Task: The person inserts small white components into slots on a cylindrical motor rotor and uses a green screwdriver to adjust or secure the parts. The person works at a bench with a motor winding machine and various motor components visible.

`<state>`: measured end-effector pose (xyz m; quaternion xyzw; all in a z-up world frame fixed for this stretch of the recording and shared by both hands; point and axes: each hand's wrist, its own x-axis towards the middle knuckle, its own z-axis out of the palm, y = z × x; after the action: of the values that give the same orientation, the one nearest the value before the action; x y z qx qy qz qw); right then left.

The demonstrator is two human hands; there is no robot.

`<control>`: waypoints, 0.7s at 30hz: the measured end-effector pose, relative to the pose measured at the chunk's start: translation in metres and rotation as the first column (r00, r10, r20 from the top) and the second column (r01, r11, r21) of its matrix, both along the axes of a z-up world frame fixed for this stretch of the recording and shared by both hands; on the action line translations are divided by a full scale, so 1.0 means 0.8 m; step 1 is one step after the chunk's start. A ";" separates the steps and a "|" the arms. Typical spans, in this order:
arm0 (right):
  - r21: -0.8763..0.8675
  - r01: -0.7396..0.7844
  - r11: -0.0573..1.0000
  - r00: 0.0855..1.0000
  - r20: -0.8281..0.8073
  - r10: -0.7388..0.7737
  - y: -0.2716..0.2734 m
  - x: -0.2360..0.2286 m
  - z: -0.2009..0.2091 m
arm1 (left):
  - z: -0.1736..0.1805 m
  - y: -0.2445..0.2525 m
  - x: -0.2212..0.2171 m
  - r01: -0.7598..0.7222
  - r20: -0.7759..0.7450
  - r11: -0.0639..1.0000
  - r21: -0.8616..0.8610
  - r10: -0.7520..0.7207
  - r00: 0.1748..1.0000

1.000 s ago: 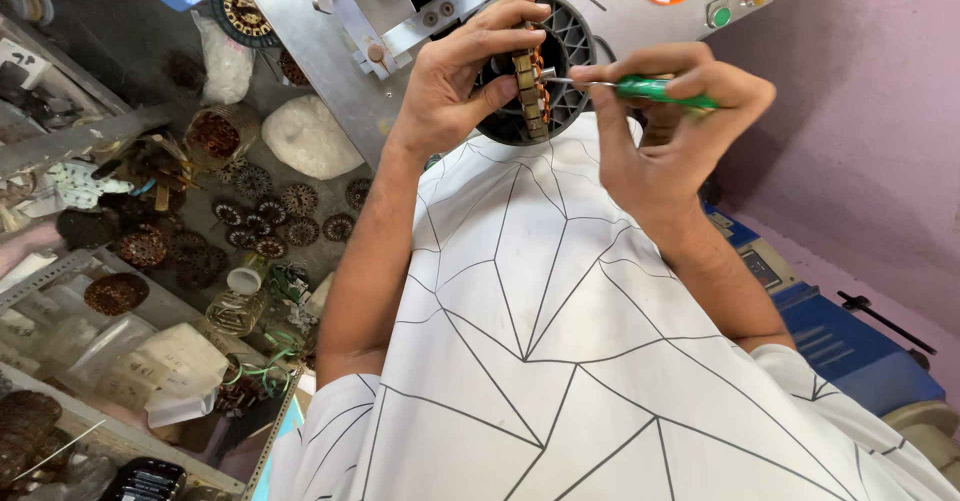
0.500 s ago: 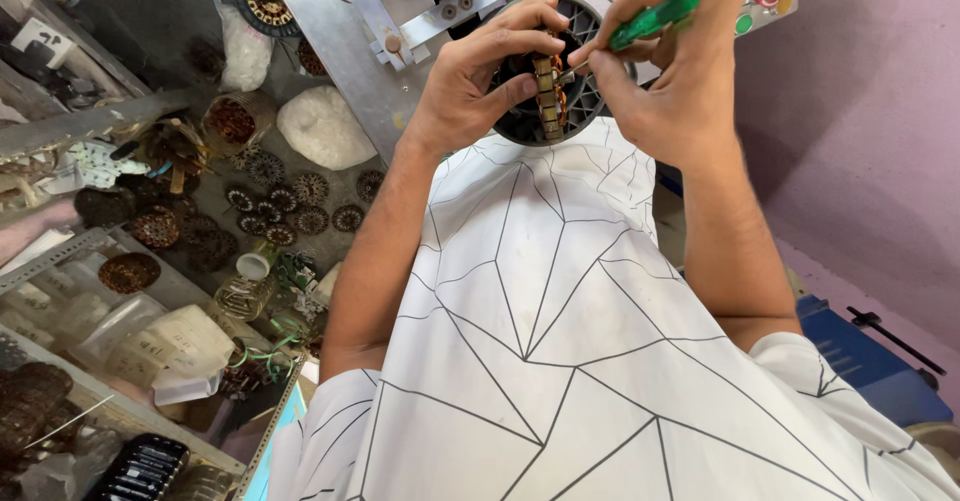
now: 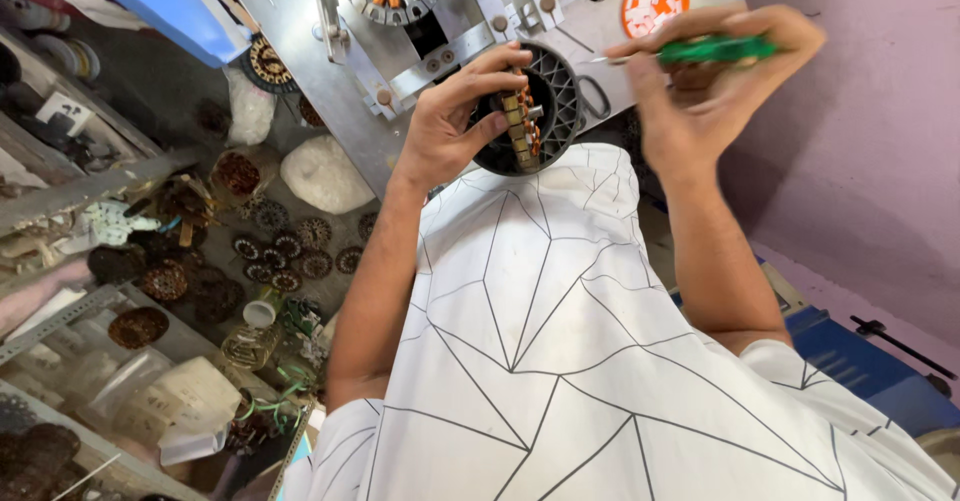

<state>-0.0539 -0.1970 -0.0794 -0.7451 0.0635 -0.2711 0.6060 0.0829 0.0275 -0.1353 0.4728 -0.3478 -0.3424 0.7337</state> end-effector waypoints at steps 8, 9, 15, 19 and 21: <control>-0.456 0.288 0.842 0.736 -0.458 -0.499 -0.169 -0.006 -0.204 | 0.005 -0.004 -0.005 0.001 -0.052 1.000 -0.016 -0.002 0.999; -0.696 0.202 0.689 0.797 -0.292 -0.529 -0.181 -0.010 -0.224 | 0.005 -0.004 -0.006 0.000 -0.053 1.000 -0.009 0.000 0.999; -0.729 0.132 0.672 0.661 -0.441 -0.607 -0.184 -0.020 -0.280 | 0.008 -0.002 -0.010 -0.018 -0.046 1.000 0.013 0.019 0.999; -0.739 0.142 0.659 0.635 -0.442 -0.633 -0.171 -0.010 -0.269 | 0.014 -0.001 -0.010 -0.024 -0.071 1.000 -0.008 0.023 0.997; -0.712 0.193 0.675 0.640 -0.430 -0.636 -0.167 -0.008 -0.264 | 0.015 0.001 -0.008 -0.021 -0.072 1.000 -0.001 0.021 0.997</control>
<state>-0.0602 -0.3309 -0.2904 -0.9037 0.3591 -0.1401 0.1865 0.0766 0.0285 -0.1230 0.4632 -0.3165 -0.3511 0.7496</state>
